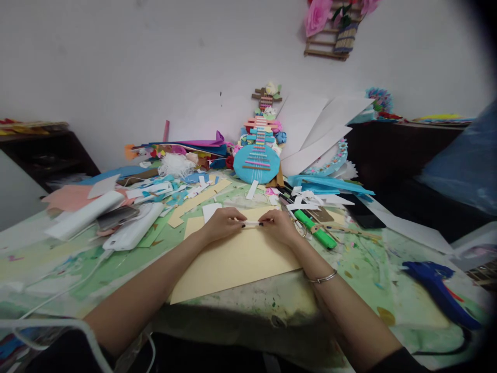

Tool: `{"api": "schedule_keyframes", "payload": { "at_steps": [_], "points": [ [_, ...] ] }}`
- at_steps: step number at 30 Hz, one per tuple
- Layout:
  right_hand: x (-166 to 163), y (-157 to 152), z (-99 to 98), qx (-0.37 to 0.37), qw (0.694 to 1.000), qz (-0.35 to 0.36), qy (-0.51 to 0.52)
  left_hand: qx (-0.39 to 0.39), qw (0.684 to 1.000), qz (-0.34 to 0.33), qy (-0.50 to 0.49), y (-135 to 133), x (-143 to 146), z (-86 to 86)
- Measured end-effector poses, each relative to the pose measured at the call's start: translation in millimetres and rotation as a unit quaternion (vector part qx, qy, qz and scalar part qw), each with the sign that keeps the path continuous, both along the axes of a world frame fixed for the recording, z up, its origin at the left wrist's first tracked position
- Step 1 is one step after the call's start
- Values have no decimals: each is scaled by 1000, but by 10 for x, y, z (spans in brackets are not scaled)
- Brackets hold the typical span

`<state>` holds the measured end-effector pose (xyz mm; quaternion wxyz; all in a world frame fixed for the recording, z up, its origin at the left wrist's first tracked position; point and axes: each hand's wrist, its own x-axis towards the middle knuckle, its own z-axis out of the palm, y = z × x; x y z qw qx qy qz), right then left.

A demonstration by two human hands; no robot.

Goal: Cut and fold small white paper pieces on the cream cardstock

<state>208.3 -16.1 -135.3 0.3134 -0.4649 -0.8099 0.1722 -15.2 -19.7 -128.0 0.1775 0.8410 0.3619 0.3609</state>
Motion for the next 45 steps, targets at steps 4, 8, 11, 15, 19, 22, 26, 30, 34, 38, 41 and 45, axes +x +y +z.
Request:
{"api": "schedule_keyframes", "payload": {
  "at_steps": [4,8,11,15,19,22,26,30,34,38,41,45],
  "points": [
    [9,2,2,-15,999,-7,32,-29,999,4,-39,-33,23,23],
    [-4,-20,18,-23,999,-2,49,-34,997,14,-66,-40,34,36],
    [-18,-35,21,-29,998,12,60,-29,997,19,-71,-40,36,40],
    [-29,-28,-6,-41,994,49,90,-63,994,15,-83,-34,42,23],
    [-28,-8,-40,-49,991,61,110,-164,974,0,-154,-22,55,-5],
    [-30,-14,-33,-42,991,59,108,-228,946,-30,-231,-28,65,-9],
    [-59,-77,31,-1,993,48,111,-240,939,-33,-246,-49,71,8],
    [-105,-176,102,38,989,61,132,-208,952,-17,-224,-65,75,39],
    [-127,-227,122,46,988,65,134,-177,964,-21,-197,-88,80,83],
    [-119,-217,104,42,989,65,123,-157,969,-27,-191,-104,70,97],
    [-109,-205,94,41,990,58,121,-150,970,-22,-192,-92,51,73],
    [-105,-200,97,40,991,49,119,-151,966,-16,-210,-72,35,44]
  ]
}}
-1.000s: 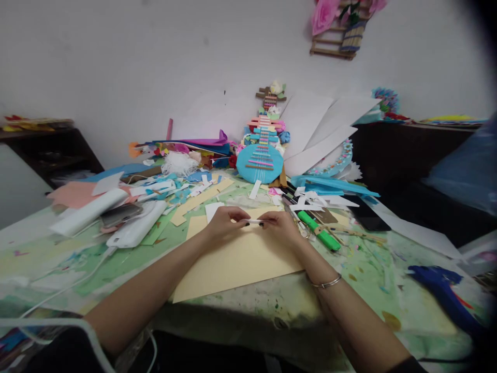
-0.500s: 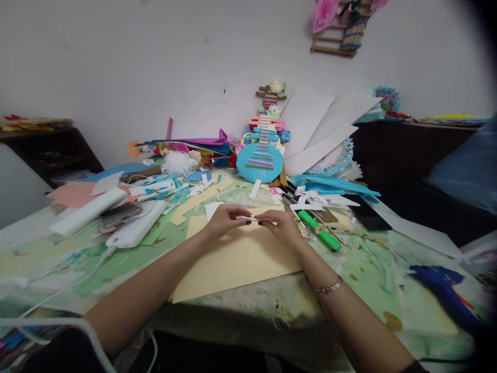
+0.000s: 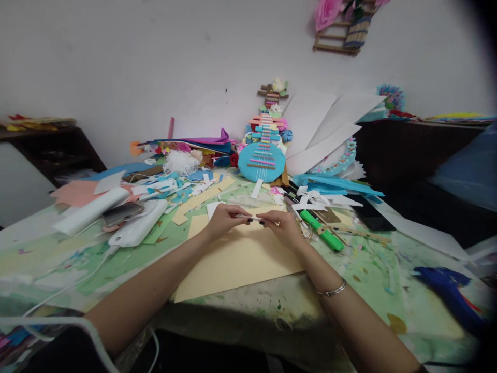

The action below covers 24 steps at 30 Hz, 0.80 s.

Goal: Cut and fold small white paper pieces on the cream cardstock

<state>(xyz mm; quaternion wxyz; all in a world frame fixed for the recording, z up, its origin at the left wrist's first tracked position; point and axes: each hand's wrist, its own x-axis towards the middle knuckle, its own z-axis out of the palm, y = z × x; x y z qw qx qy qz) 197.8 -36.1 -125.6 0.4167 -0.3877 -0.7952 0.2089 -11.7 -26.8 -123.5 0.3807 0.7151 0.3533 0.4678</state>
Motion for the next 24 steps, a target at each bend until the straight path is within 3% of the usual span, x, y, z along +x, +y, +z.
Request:
{"api": "schedule_keyframes", "payload": {
  "at_steps": [10,17,24],
  "points": [
    [13,10,3,-11,999,-29,-18,-67,996,11,-63,-43,18,64],
    [26,-19,61,-31,998,-52,34,-101,989,49,-92,-27,11,92],
    [67,-10,61,-24,998,-39,42,-162,973,48,-158,-18,15,89]
  ]
}}
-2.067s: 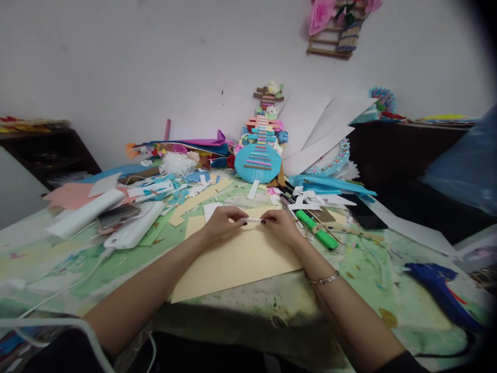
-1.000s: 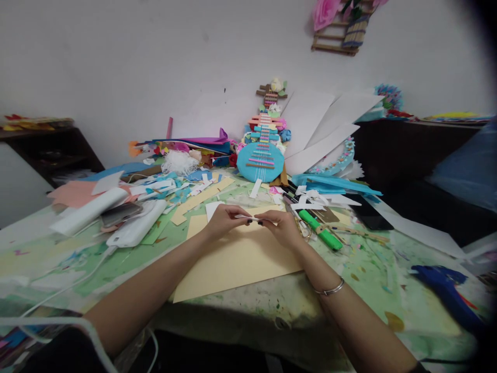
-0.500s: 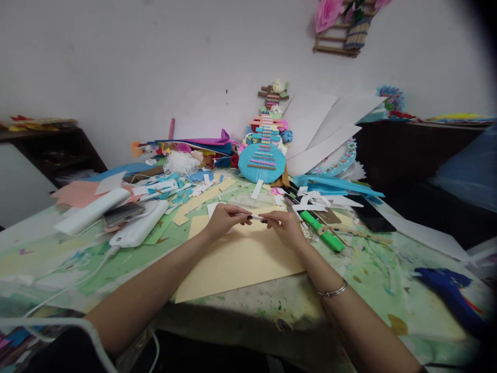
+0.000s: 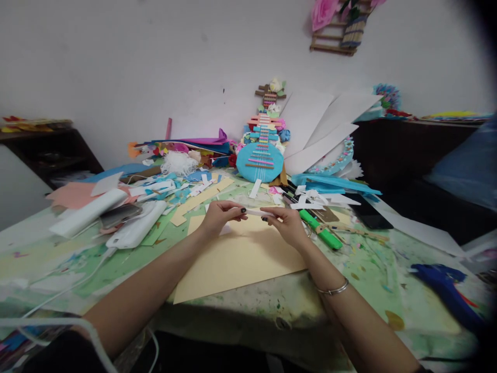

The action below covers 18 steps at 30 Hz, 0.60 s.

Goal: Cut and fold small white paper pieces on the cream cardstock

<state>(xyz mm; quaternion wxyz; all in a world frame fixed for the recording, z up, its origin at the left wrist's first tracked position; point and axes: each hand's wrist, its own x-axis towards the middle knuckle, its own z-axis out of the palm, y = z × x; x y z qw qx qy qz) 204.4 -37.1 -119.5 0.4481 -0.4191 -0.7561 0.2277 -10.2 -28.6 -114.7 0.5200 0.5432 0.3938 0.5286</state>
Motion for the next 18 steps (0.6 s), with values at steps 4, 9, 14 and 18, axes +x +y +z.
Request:
{"api": "schedule_keyframes", "payload": {
  "at_steps": [4,9,14,18],
  "points": [
    [-3,-3,-9,0,1000,19,14,-35,998,-15,-44,-7,6,15],
    [-7,-30,12,3,999,34,19,-63,995,-42,-66,1,4,12],
    [-9,-28,11,-2,1000,10,26,-61,993,-74,-68,-4,3,8],
    [-9,-26,14,-24,1000,-12,10,-41,994,-87,-56,-7,14,-10]
  ]
}}
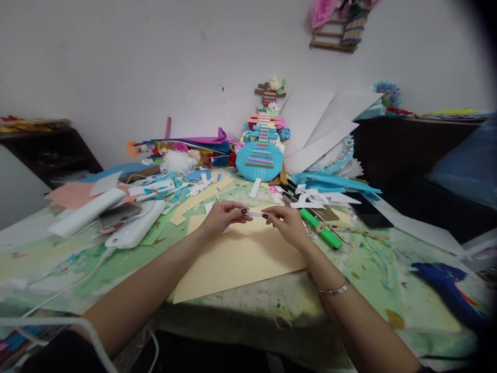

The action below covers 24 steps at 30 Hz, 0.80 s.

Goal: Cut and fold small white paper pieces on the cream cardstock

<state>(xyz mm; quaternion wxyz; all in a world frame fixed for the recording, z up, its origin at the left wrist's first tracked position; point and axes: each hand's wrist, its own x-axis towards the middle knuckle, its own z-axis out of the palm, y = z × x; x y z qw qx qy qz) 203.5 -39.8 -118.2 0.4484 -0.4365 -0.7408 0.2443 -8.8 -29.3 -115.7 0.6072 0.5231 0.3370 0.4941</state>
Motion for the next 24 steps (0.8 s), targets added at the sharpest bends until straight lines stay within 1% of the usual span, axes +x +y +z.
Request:
{"api": "schedule_keyframes", "payload": {
  "at_steps": [3,8,10,12,16,20,24],
  "points": [
    [-8,-13,12,9,1000,0,-23,24,999,-10,33,-9,10,-22],
    [-46,-46,16,16,998,49,-20,71,991,-27,108,-62,45,-13],
    [-56,-51,11,32,997,60,-38,81,988,-31,128,-87,64,2],
    [-57,-45,2,49,996,54,-56,85,987,-24,138,-100,79,11],
    [-36,-6,-28,67,996,8,-60,102,988,1,112,-97,83,5],
    [-7,23,-63,87,996,-25,-22,118,991,-19,67,-97,61,0],
    [12,16,-58,141,989,-26,16,111,993,-38,8,-111,34,15]
  ]
}}
